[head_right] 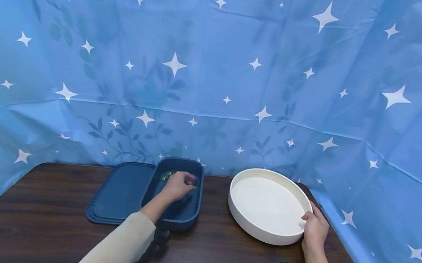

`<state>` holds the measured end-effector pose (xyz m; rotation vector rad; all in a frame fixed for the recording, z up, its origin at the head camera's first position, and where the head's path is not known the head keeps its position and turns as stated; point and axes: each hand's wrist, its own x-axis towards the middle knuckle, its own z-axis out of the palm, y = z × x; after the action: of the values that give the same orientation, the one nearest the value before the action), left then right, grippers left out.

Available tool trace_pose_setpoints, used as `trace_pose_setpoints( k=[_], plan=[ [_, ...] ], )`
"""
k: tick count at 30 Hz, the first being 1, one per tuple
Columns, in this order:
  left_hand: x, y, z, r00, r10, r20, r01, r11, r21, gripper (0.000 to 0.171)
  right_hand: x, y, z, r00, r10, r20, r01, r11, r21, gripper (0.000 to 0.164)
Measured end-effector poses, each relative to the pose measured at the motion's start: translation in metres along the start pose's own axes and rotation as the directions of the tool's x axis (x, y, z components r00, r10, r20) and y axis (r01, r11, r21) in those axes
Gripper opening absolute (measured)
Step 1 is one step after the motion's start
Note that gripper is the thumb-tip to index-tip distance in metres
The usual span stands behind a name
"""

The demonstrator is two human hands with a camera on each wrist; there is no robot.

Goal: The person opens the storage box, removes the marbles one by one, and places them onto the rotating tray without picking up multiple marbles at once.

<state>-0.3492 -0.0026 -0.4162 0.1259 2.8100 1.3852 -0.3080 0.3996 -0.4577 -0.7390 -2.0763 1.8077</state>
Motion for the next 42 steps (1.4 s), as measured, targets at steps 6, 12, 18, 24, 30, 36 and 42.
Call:
trace_pose_setpoints(
  k=[6,12,18,24,30,36,42],
  plan=[
    [0.005,-0.007,0.006,1.000,-0.023,-0.002,0.023,1.000,0.005,0.025,0.005,0.003,-0.008,0.996,0.003,0.086,0.003,0.998,-0.068,0.074],
    [0.011,-0.014,0.009,0.998,-0.056,0.002,0.056,0.998,0.017,0.025,0.006,0.002,-0.014,0.988,-0.029,0.150,0.057,0.981,-0.185,0.077],
    [0.009,-0.013,0.010,0.998,-0.055,0.007,0.055,0.998,0.024,0.021,0.001,0.001,-0.010,0.991,-0.042,0.126,0.068,0.975,-0.210,0.077],
    [0.011,-0.015,0.012,0.997,-0.077,0.010,0.077,0.996,0.034,0.020,0.000,0.001,-0.005,0.988,-0.042,0.148,0.073,0.974,-0.216,0.077],
    [0.013,-0.017,0.012,0.999,-0.053,0.011,0.052,0.995,0.080,0.022,-0.003,0.000,0.000,0.981,-0.045,0.190,0.087,0.971,-0.221,0.076],
    [0.014,-0.018,0.013,0.999,-0.051,0.016,0.050,0.996,0.079,0.025,-0.006,-0.001,0.009,0.975,-0.065,0.213,0.112,0.970,-0.217,0.076],
    [0.014,-0.018,0.015,0.999,-0.040,0.032,0.036,0.994,0.103,0.025,-0.008,0.000,0.013,0.969,-0.079,0.234,0.125,0.975,-0.186,0.074]
  ],
)
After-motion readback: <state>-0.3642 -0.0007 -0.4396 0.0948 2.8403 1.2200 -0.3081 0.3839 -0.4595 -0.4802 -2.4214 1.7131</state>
